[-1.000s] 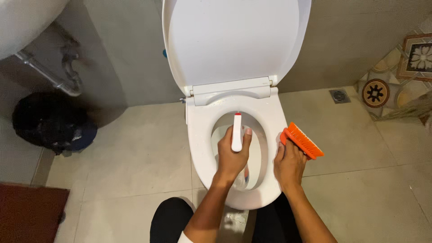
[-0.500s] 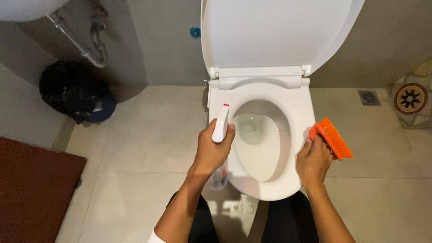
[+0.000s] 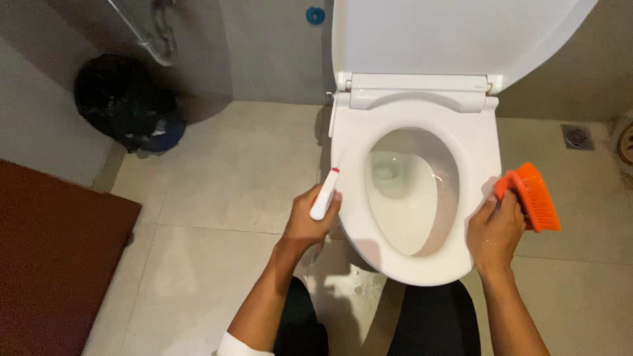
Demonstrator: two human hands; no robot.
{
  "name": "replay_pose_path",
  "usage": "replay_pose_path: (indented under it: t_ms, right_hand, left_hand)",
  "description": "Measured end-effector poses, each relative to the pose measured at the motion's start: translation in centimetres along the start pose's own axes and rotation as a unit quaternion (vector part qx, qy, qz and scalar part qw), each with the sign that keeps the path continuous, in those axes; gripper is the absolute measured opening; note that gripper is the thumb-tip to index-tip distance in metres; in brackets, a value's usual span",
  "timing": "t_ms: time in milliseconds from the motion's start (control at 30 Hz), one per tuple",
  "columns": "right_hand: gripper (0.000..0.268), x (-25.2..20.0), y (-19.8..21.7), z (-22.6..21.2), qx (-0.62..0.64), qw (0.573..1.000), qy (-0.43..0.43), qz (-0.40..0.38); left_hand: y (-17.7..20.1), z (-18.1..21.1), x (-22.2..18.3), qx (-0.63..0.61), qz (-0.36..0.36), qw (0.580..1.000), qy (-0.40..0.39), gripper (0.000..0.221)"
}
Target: The person cleans the toilet by spraying cleaner and scrubbing the lid, rim, and base with a brush.
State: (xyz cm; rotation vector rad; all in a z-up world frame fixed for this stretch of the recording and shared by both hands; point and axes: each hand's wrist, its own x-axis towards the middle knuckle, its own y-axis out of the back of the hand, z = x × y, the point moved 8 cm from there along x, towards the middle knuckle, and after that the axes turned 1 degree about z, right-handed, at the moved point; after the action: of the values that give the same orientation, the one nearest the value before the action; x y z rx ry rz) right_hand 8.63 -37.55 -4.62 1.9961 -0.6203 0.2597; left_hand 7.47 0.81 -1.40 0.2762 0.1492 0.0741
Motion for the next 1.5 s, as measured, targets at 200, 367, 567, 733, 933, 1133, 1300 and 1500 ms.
replay_pose_path:
  t_ms: [200,367,567,733,933,1133,1300,1500]
  right_hand:
    - [0.030,-0.2,0.4,-1.3,0.009,1.000,0.019,-0.006]
    - [0.023,-0.6,0.2,-1.0,-0.013,0.999,0.034,0.006]
    - [0.027,-0.6,0.6,-1.8,-0.004,0.999,0.050,0.015]
    - [0.027,-1.1,0.9,-2.2,-0.001,0.997,0.067,0.026]
    - [0.030,-3.4,3.2,-8.4,0.058,0.992,0.097,0.046]
    - [0.030,-10.3,0.4,-18.5,0.261,0.956,0.023,-0.134]
    - [0.041,-16.2,-5.5,-27.2,0.356,0.854,-0.014,-0.380]
    - [0.028,-22.7,-20.3,-26.1,0.312,0.855,-0.029,-0.413]
  left_hand:
    - [-1.2,-3.7,-1.8,-0.068,-0.121,0.989,0.045,0.035]
    - [-0.8,-4.5,-2.6,-0.026,-0.145,0.985,-0.089,0.031]
    - [-0.4,-4.1,-3.3,-0.004,-0.189,0.971,-0.146,0.027]
    - [0.9,-5.4,-3.1,-0.006,-0.171,0.972,-0.164,0.019]
    - [3.8,-9.1,-2.8,-0.012,-0.184,0.982,-0.048,0.045]
    - [7.5,-14.5,-2.0,0.165,-0.060,0.980,-0.092,0.061]
    - [11.5,-16.9,-1.5,0.093,0.106,0.989,-0.044,0.041]
    - [13.7,-25.0,-1.5,0.054,0.197,0.978,0.029,0.052]
